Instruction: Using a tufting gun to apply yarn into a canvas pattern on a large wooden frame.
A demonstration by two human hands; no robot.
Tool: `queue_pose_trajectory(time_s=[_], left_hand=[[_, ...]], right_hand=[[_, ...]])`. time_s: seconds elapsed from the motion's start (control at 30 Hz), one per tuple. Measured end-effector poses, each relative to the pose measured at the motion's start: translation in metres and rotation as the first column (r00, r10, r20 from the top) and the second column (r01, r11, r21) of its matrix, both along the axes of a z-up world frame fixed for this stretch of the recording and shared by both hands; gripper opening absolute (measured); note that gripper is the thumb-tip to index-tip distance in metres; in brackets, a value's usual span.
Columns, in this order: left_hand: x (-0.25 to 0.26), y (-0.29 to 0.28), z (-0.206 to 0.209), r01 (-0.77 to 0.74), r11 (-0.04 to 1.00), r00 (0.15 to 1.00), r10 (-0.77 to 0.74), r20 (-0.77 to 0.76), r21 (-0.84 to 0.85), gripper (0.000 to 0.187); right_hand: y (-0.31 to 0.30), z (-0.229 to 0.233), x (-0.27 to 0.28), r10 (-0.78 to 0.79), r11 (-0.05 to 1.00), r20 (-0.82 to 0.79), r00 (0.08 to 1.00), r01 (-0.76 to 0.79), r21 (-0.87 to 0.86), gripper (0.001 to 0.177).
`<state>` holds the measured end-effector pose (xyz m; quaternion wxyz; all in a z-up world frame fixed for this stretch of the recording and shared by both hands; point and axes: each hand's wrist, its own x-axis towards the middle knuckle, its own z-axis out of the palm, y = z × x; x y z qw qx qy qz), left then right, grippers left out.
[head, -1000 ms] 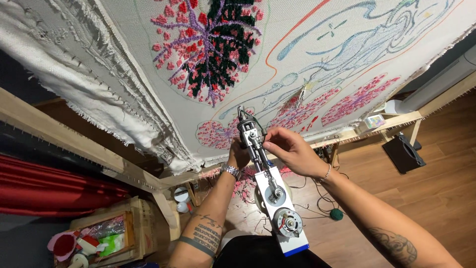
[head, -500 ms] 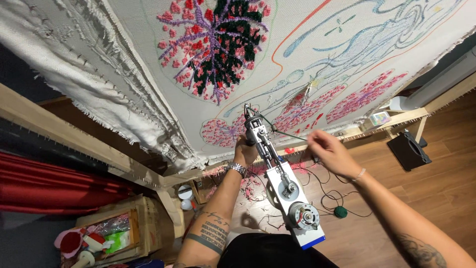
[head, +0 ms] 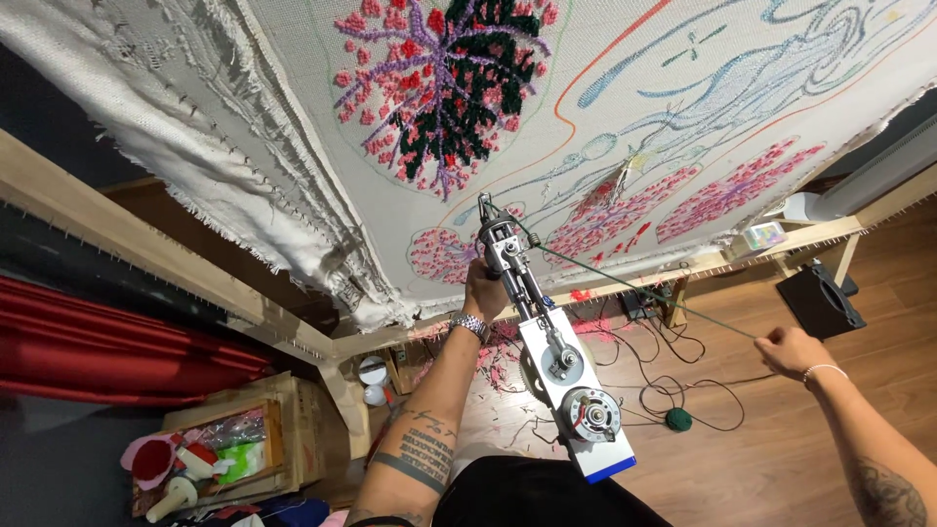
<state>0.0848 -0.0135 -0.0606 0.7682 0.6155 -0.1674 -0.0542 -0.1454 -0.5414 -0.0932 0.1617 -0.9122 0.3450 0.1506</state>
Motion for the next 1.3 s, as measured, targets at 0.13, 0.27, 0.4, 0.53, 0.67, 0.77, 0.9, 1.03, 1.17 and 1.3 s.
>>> queue_pose_trajectory(time_s=[0.13,0.27,0.4,0.53,0.67,0.77,0.9,1.03,1.17,1.3], left_hand=[[0.015,-0.007,-0.039,-0.065,0.986,0.984,0.037,0.176,0.154,0.013],[0.015,-0.016,-0.051,-0.080,0.988,0.986,0.059,0.159,0.130,0.010],[0.006,-0.021,-0.047,-0.196,0.918,0.978,0.159,0.135,0.344,0.032],[-0.002,-0.014,-0.016,-0.119,0.866,0.991,0.078,0.105,0.485,0.027],[0.018,-0.030,-0.080,-0.328,0.846,0.942,0.258,0.215,0.420,0.034],[0.041,-0.027,-0.110,-0.165,0.971,0.938,0.101,-0.331,-0.172,0.026],[0.042,-0.013,-0.121,-0.183,0.950,0.898,0.056,-0.437,-0.255,0.024],[0.041,-0.007,-0.113,-0.177,0.983,0.935,0.151,-0.322,-0.054,0.017],[0.052,-0.006,-0.125,-0.169,0.919,0.931,0.030,-0.365,-0.356,0.016],[0.003,0.016,-0.011,-0.389,0.822,0.921,0.344,0.183,0.416,0.023]], right_hand=[[0.069,0.024,0.037,0.231,0.970,0.013,0.973,-0.231,0.079,0.045],[0.234,0.163,0.080,0.275,0.759,0.484,0.831,-0.497,0.421,0.039],[0.336,0.274,0.083,0.096,0.490,0.749,0.655,-0.687,0.537,0.035],[0.351,0.280,0.093,0.099,0.474,0.831,0.548,-0.760,0.445,0.028],[0.346,0.276,0.096,0.123,0.560,0.805,0.580,-0.711,0.426,0.017],[0.324,0.262,0.093,0.176,0.613,0.796,0.579,-0.697,0.371,0.016],[0.266,0.224,0.087,0.288,0.730,0.718,0.633,-0.631,0.264,0.019],[0.201,0.172,0.078,0.296,0.841,0.583,0.757,-0.496,0.216,0.022],[0.146,0.126,0.070,0.339,0.925,0.391,0.855,-0.379,0.026,0.029],[0.130,0.105,0.064,0.410,0.912,0.164,0.897,-0.404,-0.070,0.033]])
